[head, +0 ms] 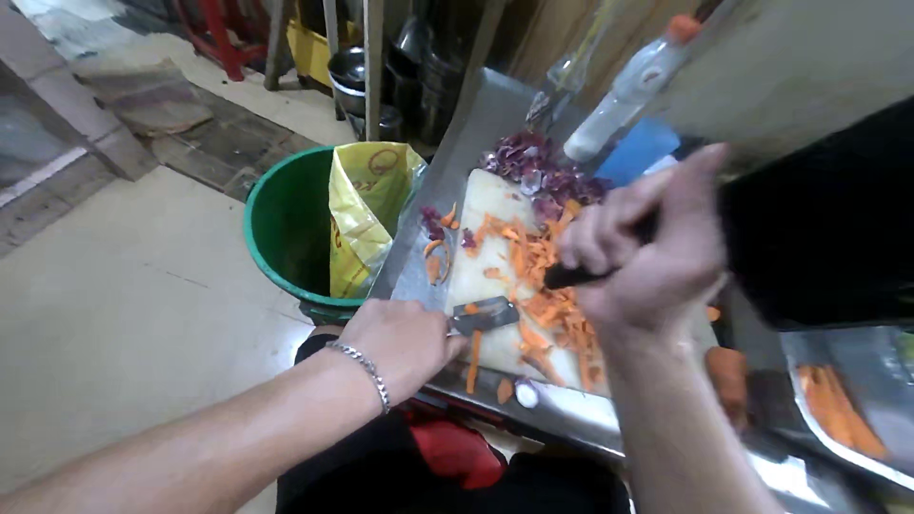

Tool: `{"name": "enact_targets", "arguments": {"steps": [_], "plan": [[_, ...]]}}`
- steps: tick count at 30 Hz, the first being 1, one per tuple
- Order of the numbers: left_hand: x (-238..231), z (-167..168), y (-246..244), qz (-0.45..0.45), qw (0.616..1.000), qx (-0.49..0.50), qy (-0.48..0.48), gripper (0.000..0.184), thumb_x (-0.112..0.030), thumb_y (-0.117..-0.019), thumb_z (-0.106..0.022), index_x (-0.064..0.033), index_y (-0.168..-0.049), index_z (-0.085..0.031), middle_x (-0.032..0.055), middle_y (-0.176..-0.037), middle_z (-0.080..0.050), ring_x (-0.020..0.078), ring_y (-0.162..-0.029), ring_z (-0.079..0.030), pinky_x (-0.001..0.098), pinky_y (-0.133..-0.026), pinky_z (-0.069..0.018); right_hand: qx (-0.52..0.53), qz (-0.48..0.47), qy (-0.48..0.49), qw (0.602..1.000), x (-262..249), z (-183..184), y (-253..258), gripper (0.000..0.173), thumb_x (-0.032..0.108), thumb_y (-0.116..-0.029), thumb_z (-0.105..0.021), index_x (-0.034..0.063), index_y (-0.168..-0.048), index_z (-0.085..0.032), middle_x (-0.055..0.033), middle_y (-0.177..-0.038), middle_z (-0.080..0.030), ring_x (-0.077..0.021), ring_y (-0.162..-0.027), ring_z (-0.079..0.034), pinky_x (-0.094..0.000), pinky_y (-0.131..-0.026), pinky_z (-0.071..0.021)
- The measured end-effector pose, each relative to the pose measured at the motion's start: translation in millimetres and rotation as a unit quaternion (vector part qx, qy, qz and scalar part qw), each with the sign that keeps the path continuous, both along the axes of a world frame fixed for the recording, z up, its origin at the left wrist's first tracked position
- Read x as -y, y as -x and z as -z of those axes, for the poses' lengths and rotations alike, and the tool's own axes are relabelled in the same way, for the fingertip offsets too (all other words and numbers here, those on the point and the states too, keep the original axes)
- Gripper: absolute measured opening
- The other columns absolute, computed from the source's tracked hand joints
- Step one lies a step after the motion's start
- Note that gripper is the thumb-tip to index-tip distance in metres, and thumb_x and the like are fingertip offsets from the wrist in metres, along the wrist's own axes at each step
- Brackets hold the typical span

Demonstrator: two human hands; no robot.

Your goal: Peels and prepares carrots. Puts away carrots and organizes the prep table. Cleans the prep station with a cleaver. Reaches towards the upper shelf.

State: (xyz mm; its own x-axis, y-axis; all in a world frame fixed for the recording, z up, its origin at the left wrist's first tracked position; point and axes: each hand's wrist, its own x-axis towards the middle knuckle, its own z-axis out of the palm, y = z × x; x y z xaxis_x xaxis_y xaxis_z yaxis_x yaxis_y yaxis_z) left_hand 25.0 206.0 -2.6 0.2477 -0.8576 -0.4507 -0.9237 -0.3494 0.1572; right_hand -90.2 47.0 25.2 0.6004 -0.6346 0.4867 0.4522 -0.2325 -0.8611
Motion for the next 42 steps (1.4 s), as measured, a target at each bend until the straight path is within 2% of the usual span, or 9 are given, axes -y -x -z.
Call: {"name": "enact_targets", "arguments": {"steps": [5, 7, 11, 14, 18, 26, 30, 36, 42], "plan": [[-13.9, 17.2, 13.8, -0.071, 0.989, 0.028, 0.128, 0.05, -0.063, -0.0977, -0.056, -0.0165, -0.114, -0.063, 0.006, -0.072, -0.066, 0.0285, -0.069, -0.069, 0.0492, -0.061, -0.0551, -0.193, 0.233, -0.065, 0.951, 37.8, -14.9, 74.8, 0.029, 0.035, -0.1081, -0.05, 0.0217, -0.084, -0.056, 0.0098, -0.054, -0.036, -0.0041, -0.043, -0.037, -0.0216, -0.045, -0.0424], [-16.3, 20.0, 20.4, -0.094, 0.978, 0.005, 0.185, 0.059, -0.057, -0.0976, -0.061, -0.0237, -0.144, -0.049, 0.0071, -0.08, -0.069, 0.0295, -0.068, -0.069, 0.0504, -0.062, -0.056, -0.266, 0.294, -0.061, 0.916, 49.7, -9.2, 103.6, 0.007, 0.024, -0.1035, -0.06, 0.0169, -0.102, -0.058, 0.0044, -0.062, -0.044, -0.007, -0.044, -0.042, -0.0236, -0.042, -0.0441], [-9.8, 23.9, 28.2, -0.132, 0.922, -0.227, 0.284, 0.058, -0.048, -0.1057, -0.052, -0.0423, -0.16, -0.032, -0.0002, -0.096, -0.07, 0.0145, -0.07, -0.064, 0.037, -0.066, -0.0576, -0.354, 0.338, -0.106, 0.866, 57.0, -3.1, 145.3, 0.032, 0.016, -0.1044, -0.059, 0.0104, -0.134, -0.049, -0.0045, -0.076, -0.055, -0.0128, -0.049, -0.052, -0.0305, -0.046, -0.0524], [-0.3, 17.6, 33.9, -0.197, 0.736, -0.589, 0.27, 0.045, -0.031, -0.1105, -0.042, -0.0228, -0.155, -0.041, 0.0081, -0.094, -0.068, 0.0167, -0.057, -0.062, 0.0305, -0.051, -0.0567, -0.338, 0.364, -0.132, 0.858, 58.3, 4.6, 160.4, 0.04, 0.013, -0.1031, -0.061, 0.0092, -0.139, -0.043, -0.0074, -0.074, -0.058, -0.0148, -0.044, -0.054, -0.0325, -0.041, -0.0539], [7.6, 12.8, 46.5, -0.234, 0.579, -0.735, 0.263, 0.043, -0.024, -0.1112, -0.034, -0.0145, -0.153, -0.041, 0.013, -0.089, -0.063, 0.0167, -0.054, -0.059, 0.0301, -0.051, -0.0561, -0.411, 0.393, -0.133, 0.812, 60.8, 8.7, 166.0, 0.047, 0.01, -0.1033, -0.062, 0.0069, -0.144, -0.039, -0.0133, -0.085, -0.061, -0.0188, -0.048, -0.057, -0.0372, -0.046, -0.0557], [11.0, 13.9, 57.0, -0.201, 0.567, -0.749, 0.276, 0.038, -0.024, -0.109, -0.032, -0.0051, -0.134, -0.053, 0.0119, -0.082, -0.061, 0.0161, -0.053, -0.058, 0.0301, -0.051, -0.0564, -0.499, 0.397, -0.113, 0.762, 85.1, 19.8, 183.0, 0.049, 0.022, -0.1042, -0.063, 0.0074, -0.146, -0.042, -0.018, -0.091, -0.064, -0.0262, -0.057, -0.063, -0.0462, -0.055, -0.0584], [11.7, 13.4, 57.5, -0.193, 0.568, -0.749, 0.28, 0.035, -0.024, -0.1079, -0.034, -0.0031, -0.126, -0.055, 0.0115, -0.077, -0.06, 0.0164, -0.052, -0.058, 0.0308, -0.052, -0.057, -0.6, 0.389, -0.021, 0.699, 96.0, 20.3, 189.1, 0.045, 0.025, -0.102, -0.066, 0.005, -0.14, -0.052, -0.0278, -0.106, -0.067, -0.0451, -0.089, -0.068, -0.0664, -0.078, -0.0533], [16.1, 15.2, 57.5, -0.188, 0.571, -0.75, 0.277, 0.046, -0.025, -0.107, -0.035, -0.0126, -0.151, -0.041, 0.0085, -0.071, -0.056, 0.016, -0.051, -0.056, 0.0304, -0.051, -0.0554, -0.692, 0.357, 0.083, 0.622, 98.9, 18.2, 184.6, 0.036, 0.024, -0.103, -0.063, 0.0043, -0.133, -0.061, -0.0305, -0.115, -0.067, -0.0526, -0.109, -0.064, -0.0718, -0.088, -0.0488], [22.1, 13.7, 57.8, -0.185, 0.583, -0.737, 0.288, 0.045, -0.026, -0.1071, -0.035, -0.0132, -0.15, -0.044, 0.0102, -0.073, -0.057, 0.0174, -0.052, -0.057, 0.0325, -0.052, -0.0561, -0.681, 0.374, 0.119, 0.618, 93.0, 17.8, 179.2, 0.04, 0.027, -0.101, -0.066, 0.0009, -0.131, -0.063, -0.0305, -0.126, -0.062, -0.0523, -0.116, -0.061, -0.0719, -0.09, -0.0495]]}}
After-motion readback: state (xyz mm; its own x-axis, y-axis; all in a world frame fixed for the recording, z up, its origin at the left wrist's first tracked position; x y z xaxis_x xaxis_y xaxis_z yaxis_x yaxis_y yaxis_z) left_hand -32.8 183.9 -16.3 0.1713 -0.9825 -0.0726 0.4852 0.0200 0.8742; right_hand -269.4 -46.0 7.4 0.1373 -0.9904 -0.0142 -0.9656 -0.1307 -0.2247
